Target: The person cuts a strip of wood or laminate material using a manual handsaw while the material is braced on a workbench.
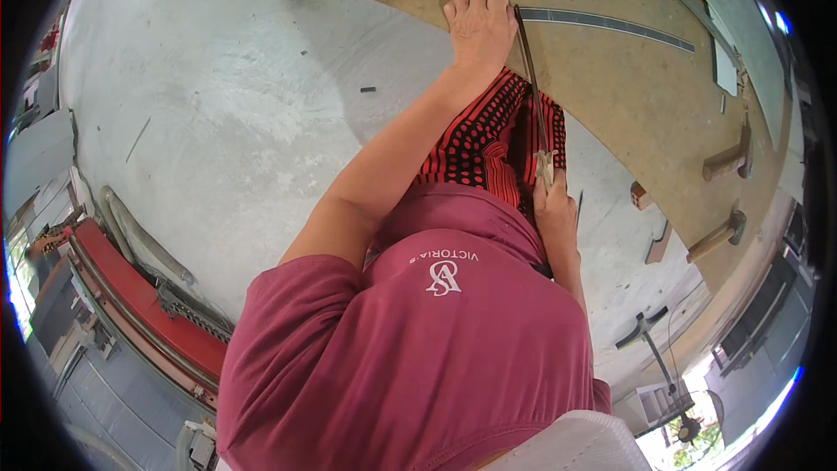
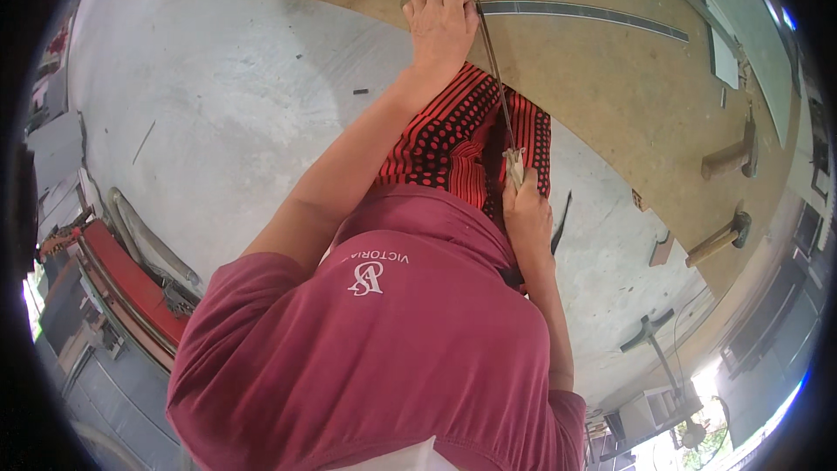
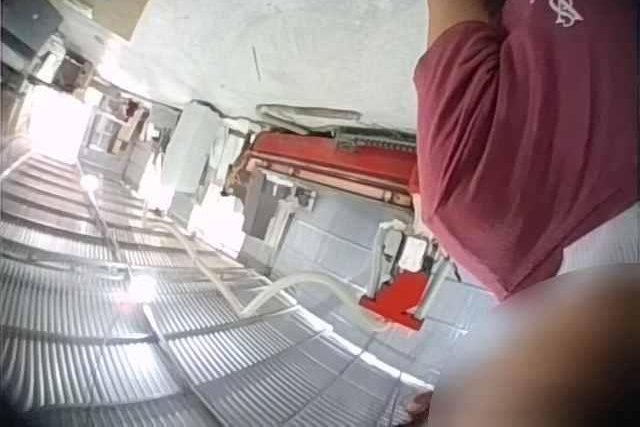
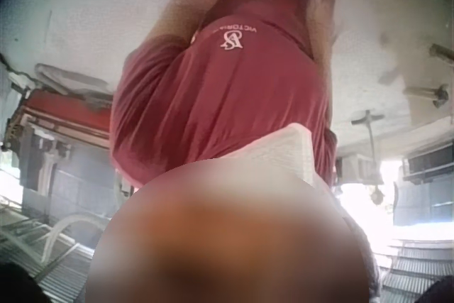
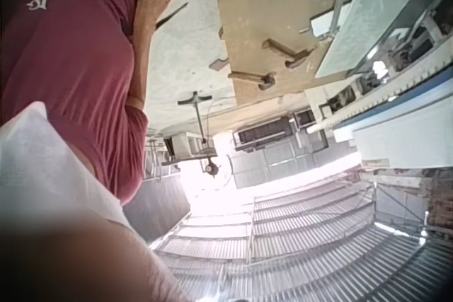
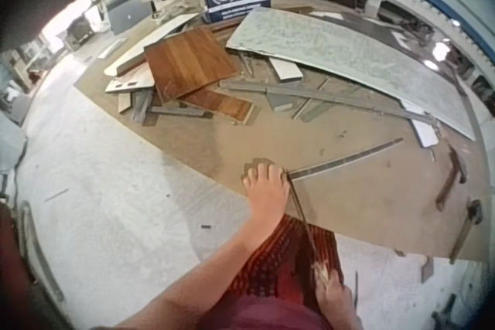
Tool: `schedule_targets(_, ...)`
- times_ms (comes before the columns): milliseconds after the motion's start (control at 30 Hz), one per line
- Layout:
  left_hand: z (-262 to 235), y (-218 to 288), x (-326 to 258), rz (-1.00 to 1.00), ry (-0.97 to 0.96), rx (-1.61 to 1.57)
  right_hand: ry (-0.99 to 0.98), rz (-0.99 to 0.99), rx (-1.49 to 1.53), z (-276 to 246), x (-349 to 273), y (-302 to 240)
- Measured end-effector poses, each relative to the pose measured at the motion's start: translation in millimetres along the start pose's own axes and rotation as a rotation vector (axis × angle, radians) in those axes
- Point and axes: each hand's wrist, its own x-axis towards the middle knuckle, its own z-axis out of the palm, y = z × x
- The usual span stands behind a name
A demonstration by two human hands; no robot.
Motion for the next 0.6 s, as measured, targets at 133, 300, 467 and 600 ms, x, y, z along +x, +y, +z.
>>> schedule_targets(133,1.9,1.3,-2.3,0.004,0.012,-0.004,-0.022,-0.021,-0.033,-11.6,28.9,-30.1)
schedule_targets(300,1.6,4.5,-3.0,0.014,-0.008,-0.001,0.175,-0.283,-0.019,-15.6,76.2,-62.5)
schedule_targets(467,1.0,1.1,-3.3,0.013,-0.009,0.003,0.101,-0.207,-0.002,-15.0,55.7,-50.1)
schedule_targets(600,0.4,0.3,-1.5,0.009,-0.028,0.013,-0.006,-0.055,-0.006,-7.2,12.7,-13.5)
